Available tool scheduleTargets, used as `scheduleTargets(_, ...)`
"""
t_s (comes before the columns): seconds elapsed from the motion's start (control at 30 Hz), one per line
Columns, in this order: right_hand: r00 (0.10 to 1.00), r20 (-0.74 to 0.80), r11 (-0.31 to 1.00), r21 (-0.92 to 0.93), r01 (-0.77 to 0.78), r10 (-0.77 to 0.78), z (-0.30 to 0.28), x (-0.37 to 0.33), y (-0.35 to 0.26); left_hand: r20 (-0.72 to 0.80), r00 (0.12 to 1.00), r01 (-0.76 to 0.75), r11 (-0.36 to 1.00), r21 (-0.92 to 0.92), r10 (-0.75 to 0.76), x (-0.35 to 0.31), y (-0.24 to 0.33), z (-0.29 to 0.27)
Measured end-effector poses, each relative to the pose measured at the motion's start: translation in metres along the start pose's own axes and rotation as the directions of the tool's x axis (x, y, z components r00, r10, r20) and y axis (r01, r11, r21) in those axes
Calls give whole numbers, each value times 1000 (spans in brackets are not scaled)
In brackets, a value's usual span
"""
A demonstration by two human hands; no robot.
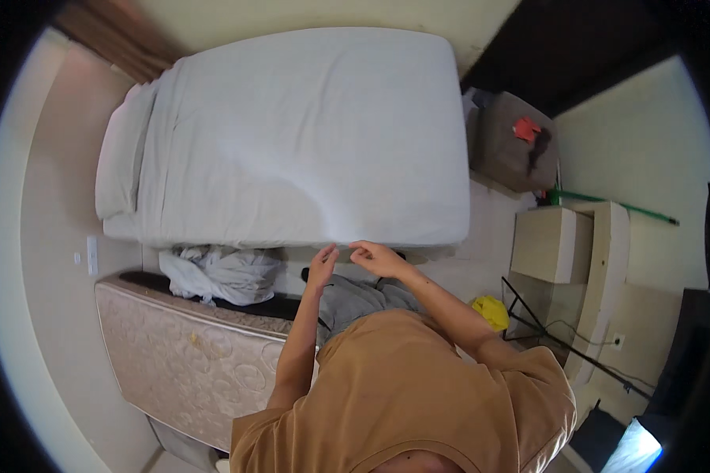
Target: Putting a clean pillowcase onto a pillow in a hotel room.
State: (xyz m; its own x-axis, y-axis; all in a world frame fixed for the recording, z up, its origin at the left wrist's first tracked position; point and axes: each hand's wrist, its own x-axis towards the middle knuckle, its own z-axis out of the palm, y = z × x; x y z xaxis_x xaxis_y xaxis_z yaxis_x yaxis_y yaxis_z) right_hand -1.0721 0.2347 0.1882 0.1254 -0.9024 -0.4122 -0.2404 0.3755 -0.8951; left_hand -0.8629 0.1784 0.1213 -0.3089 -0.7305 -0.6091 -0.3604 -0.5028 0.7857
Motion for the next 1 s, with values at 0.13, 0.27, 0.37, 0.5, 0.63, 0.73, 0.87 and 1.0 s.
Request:
scheduleTargets(0.13, 980, -172, 989, 128, -76, 98, -78, -24, 55, 189, 981, -61, 990, 125, 37, 20, 43, 78)
scheduleTargets(0.27, 922, -358, 985, 135, -108, 150, -130, -33, 80, 295, 951, -135, 983, 121, 94, 52, 54, 128)
scheduleTargets(0.37, 851, -487, 975, 193, -113, 196, -158, -42, 96, 385, 923, -134, 961, 243, 32, 79, 56, 151)
scheduleTargets(0.5, 657, -723, 953, 301, 20, 215, -217, -53, 137, 432, 900, -213, 919, 333, 52, 109, 74, 190)
scheduleTargets(0.63, 487, -827, 960, 236, -152, 281, -331, -62, 229, 316, 938, -209, 961, 179, 144, 134, 104, 237)
scheduleTargets(0.73, 438, -787, 900, 356, -251, 434, -456, -78, 327, 255, 958, -182, 962, 203, 127, 156, 110, 284)
scheduleTargets(0.87, 508, -759, 778, -4, -628, 407, -607, -43, 386, 51, 995, -97, 928, 360, 84, 163, 92, 326)
scheduleTargets(1.0, 376, -839, 729, 35, -683, 393, -766, -65, 554, -6, 976, -160, 742, 651, 216, 200, 43, 448)
